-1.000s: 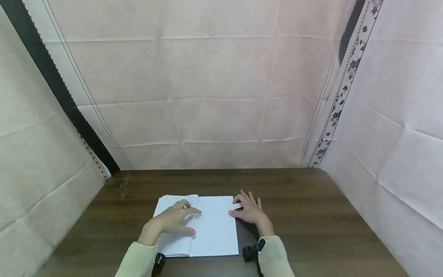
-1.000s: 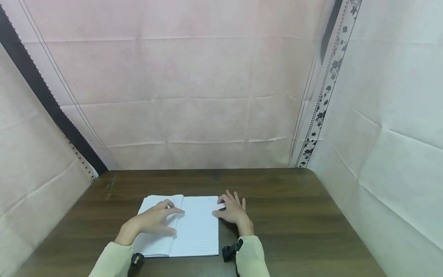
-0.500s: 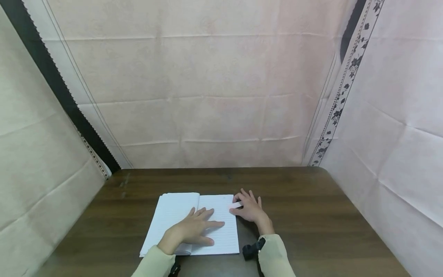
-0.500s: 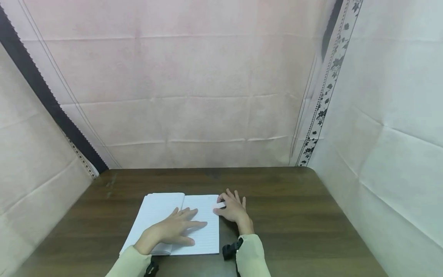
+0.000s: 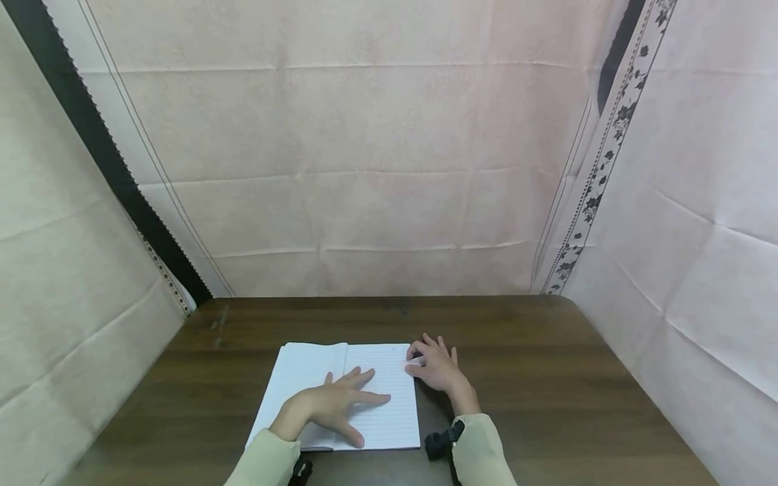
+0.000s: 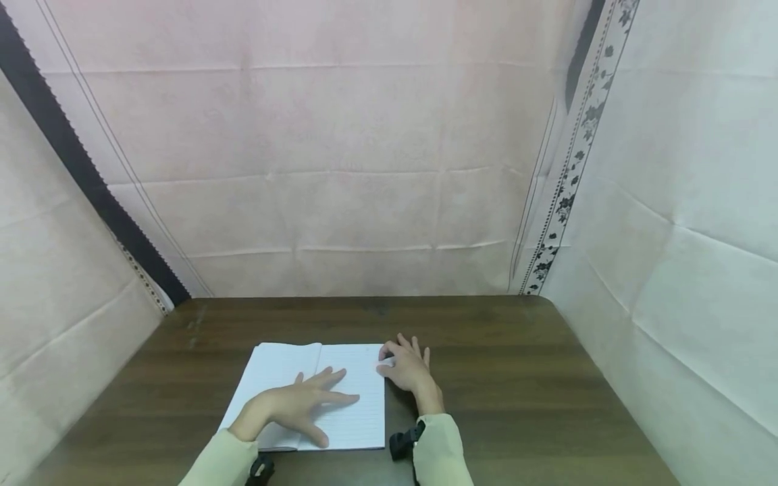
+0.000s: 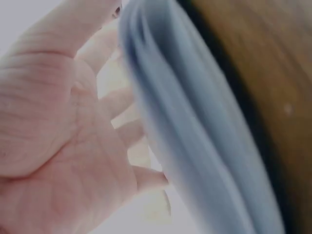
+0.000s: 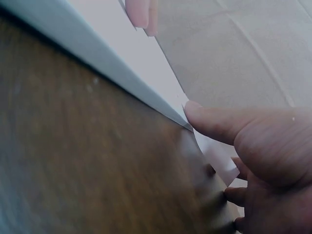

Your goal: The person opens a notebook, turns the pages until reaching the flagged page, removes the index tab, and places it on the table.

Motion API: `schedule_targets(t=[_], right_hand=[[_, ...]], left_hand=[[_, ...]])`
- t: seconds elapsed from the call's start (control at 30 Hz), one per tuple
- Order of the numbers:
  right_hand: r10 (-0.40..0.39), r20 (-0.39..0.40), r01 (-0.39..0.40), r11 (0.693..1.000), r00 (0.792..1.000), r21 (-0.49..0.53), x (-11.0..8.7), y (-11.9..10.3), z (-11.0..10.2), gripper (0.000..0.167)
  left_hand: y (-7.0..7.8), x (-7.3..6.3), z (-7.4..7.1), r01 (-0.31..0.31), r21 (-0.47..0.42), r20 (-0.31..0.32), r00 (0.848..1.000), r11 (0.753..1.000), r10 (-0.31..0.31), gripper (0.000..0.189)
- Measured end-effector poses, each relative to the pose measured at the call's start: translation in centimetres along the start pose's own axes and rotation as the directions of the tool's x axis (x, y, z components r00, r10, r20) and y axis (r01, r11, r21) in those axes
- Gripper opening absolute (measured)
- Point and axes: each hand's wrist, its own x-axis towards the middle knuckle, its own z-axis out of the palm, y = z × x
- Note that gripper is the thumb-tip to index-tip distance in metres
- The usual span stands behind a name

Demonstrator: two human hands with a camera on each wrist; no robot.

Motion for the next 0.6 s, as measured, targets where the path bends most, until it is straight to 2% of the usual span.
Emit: schedule_targets(t=[0.2,0.4,0.6], right_hand=[[-0.021,-0.018,0.021,1.000,1.000,0.006,0.3,0.0,0.0,0.012],[-0.036,-0.002,0.036,0.999,0.999,0.021,0.2,-0.1,-0.2,0.012],[-0.085,0.043,0.084,0.996,0.995,0.037,-0.2,-0.1,-1.1,0.010]], left_hand=[[-0.3,-0.3,-0.6,-0.009,-0.079,0.022,1.000,0.997,0.011,0.076],[-0.3,-0.4,-0.5,-0.016,-0.089,0.028,0.999,0.996,0.019,0.075],[-0.3,-0.4,-0.4,-0.002,-0.088,0.033,0.999,0.996,0.005,0.075]])
